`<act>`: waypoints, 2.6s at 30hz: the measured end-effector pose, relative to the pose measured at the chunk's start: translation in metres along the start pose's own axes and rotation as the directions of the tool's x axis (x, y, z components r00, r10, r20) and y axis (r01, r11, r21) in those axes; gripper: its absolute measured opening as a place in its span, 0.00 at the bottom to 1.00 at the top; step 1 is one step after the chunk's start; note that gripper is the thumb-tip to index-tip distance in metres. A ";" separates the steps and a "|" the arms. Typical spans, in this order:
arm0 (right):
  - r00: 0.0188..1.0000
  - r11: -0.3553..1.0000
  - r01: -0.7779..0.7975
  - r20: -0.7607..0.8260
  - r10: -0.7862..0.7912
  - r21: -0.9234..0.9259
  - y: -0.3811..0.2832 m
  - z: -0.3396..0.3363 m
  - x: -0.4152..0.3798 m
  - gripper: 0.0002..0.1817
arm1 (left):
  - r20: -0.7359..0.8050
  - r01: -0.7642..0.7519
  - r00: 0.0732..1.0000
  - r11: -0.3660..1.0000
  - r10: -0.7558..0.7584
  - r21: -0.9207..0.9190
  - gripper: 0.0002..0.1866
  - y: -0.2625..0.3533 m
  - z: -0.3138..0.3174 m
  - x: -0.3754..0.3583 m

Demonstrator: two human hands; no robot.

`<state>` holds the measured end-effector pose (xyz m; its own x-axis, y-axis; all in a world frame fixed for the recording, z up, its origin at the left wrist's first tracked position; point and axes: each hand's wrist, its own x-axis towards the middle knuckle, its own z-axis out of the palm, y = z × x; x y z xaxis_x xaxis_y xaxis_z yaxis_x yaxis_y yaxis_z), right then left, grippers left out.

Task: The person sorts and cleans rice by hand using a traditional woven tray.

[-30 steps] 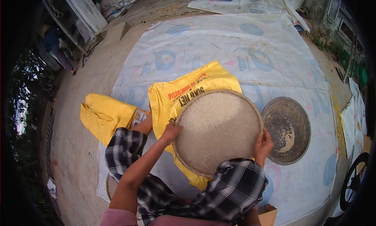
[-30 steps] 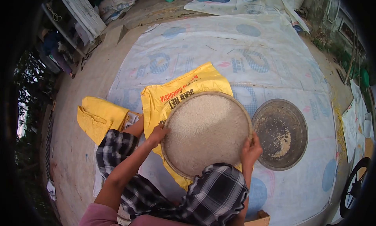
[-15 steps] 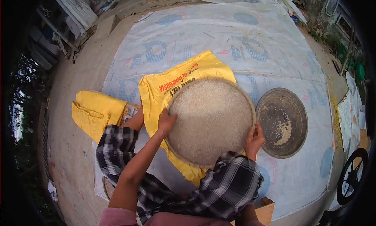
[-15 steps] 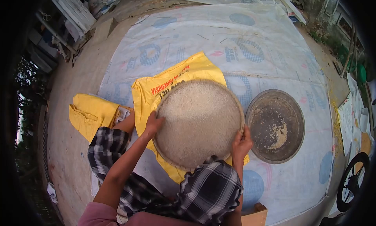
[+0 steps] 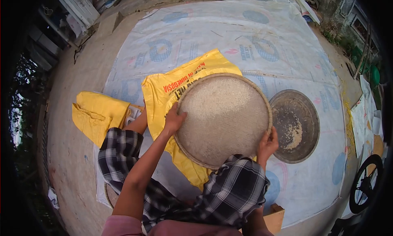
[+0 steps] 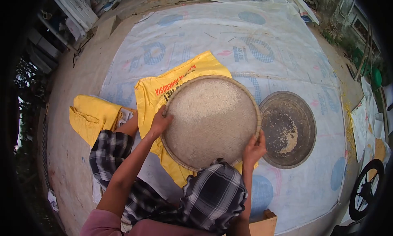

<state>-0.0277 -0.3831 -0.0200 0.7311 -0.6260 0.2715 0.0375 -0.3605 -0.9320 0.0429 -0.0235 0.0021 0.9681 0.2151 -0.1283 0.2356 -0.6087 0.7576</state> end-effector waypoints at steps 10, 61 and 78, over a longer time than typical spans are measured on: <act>0.986 0.991 -0.114 0.115 0.122 -0.076 -0.012 -0.013 -0.003 0.18 | -0.006 0.070 0.998 0.994 -0.070 0.080 0.39 -0.001 0.009 -0.010; 0.838 0.903 0.405 0.453 -0.304 -0.143 -0.043 0.071 0.009 0.06 | -0.236 -0.244 0.913 0.910 0.332 0.336 0.15 0.008 0.023 0.001; 0.530 0.591 -0.768 0.762 0.372 0.246 -0.020 0.144 0.021 0.06 | -0.055 -0.335 0.935 0.923 0.351 0.190 0.07 0.020 0.095 0.012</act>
<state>0.0855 -0.2894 -0.0298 0.9206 0.0608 -0.3858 -0.3719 0.4383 -0.8183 0.0675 -0.1055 -0.0453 0.9829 0.0296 0.1816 -0.0912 -0.7789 0.6205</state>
